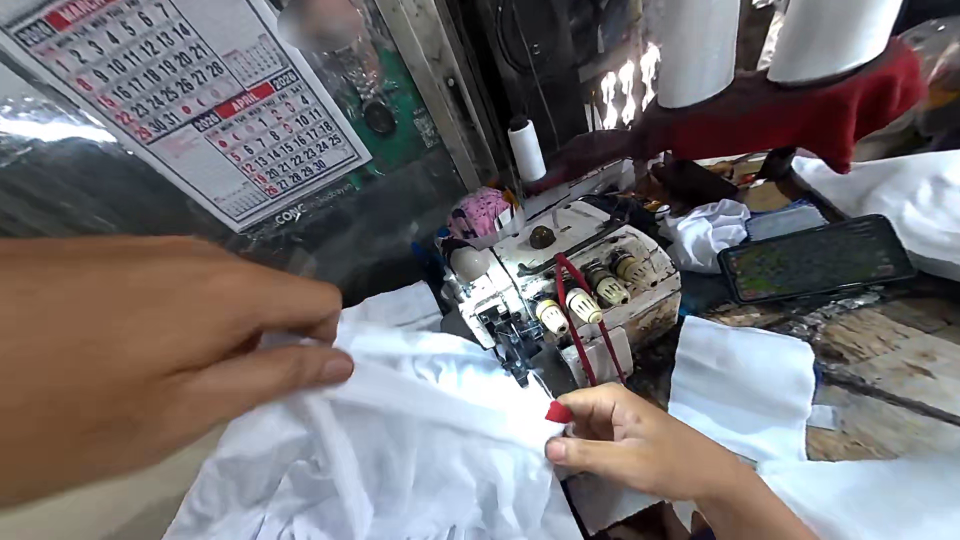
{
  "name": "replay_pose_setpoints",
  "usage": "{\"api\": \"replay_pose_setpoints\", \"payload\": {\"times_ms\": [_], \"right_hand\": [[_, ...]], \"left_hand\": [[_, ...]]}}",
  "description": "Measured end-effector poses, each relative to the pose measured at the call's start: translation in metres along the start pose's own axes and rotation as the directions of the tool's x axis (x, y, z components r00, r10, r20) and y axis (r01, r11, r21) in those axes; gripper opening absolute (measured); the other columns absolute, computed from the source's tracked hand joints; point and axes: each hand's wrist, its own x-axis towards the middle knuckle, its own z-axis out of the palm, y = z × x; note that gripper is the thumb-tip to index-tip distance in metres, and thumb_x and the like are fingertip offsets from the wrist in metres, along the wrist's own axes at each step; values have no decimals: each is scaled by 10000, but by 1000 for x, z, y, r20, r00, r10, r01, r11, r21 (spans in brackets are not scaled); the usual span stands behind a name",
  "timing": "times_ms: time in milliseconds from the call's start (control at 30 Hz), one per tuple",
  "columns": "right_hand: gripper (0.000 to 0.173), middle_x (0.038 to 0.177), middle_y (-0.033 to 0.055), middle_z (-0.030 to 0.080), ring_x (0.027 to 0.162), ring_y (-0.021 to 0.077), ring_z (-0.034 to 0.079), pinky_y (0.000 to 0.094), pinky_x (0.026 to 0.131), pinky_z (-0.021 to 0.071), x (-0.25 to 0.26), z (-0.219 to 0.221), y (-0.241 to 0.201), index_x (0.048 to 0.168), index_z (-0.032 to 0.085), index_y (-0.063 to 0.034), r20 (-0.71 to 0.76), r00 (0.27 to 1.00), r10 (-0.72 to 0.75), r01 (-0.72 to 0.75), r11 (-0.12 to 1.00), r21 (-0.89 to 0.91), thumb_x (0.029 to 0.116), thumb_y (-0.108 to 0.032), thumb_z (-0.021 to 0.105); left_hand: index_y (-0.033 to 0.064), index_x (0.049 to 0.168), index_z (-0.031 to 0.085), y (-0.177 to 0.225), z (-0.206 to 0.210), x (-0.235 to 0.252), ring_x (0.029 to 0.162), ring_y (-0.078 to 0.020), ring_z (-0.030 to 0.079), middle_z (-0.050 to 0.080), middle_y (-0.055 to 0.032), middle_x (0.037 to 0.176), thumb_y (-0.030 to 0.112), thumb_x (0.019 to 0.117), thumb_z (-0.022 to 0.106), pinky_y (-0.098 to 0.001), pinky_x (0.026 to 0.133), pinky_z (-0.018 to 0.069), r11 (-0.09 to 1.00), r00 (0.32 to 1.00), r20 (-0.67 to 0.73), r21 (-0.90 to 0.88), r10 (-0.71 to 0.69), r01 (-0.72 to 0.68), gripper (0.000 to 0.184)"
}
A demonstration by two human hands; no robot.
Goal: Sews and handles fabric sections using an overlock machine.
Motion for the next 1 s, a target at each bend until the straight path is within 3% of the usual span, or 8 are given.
{"api": "replay_pose_setpoints", "payload": {"times_ms": [100,233,433,567,733,833,933,1000], "right_hand": [[202,873,20,702,751,71,648,248,687,556,-1,-6,1,1110,702,-33,60,998,31,-32,999,22,1016,-207,659],[217,918,43,722,809,94,683,271,747,583,-2,-6,3,1120,694,-13,89,995,43,-46,998,32,1022,-202,651],[239,956,58,734,840,117,701,291,773,600,1,-4,4,1164,691,-10,78,996,35,-38,999,36,1028,-200,642],[254,1006,89,745,906,177,730,345,830,623,0,-1,3,1192,678,-5,71,996,62,-67,996,59,1033,-198,635],[256,1028,99,749,938,198,738,360,850,629,-2,-3,2,1213,670,-5,74,995,74,-79,994,71,1032,-183,634],[252,1019,102,745,931,209,738,368,840,633,-2,-3,2,1214,665,-7,77,994,77,-83,994,75,1037,-183,628],[255,1022,103,749,925,210,743,370,839,636,-2,-3,2,1215,663,-7,73,994,76,-82,993,82,1037,-185,627],[254,1018,106,750,914,207,743,366,832,634,-4,-2,3,1210,666,-4,72,994,79,-85,993,85,1038,-186,626]], "left_hand": [[199,789,640,23,14,-2,519,-50,549,557,88,590,434,952,646,-280,461,431,995,1000,24,-95,-3,5,286],[293,750,619,-12,46,21,466,-43,520,501,125,539,600,978,526,-315,401,442,994,999,-15,99,50,-49,393],[267,754,624,2,20,8,479,-42,532,527,114,547,548,951,582,-304,414,423,1000,1000,-26,-3,-13,13,346],[303,780,626,-11,29,17,498,-31,539,535,138,572,563,956,585,-316,430,451,998,1000,4,68,5,-5,317],[301,826,679,10,34,16,503,11,537,604,152,623,489,934,658,-212,426,437,987,998,-31,-153,48,-53,218],[334,799,657,-14,59,29,444,-2,507,566,154,581,586,929,622,-246,363,434,980,990,-107,-165,91,-108,285],[339,860,699,-5,62,33,462,11,519,613,161,622,578,937,644,-205,378,432,934,987,-73,-320,142,-158,257],[338,830,665,0,68,41,459,9,511,584,159,602,571,949,617,-211,378,428,951,988,-84,-272,129,-147,266]]}}
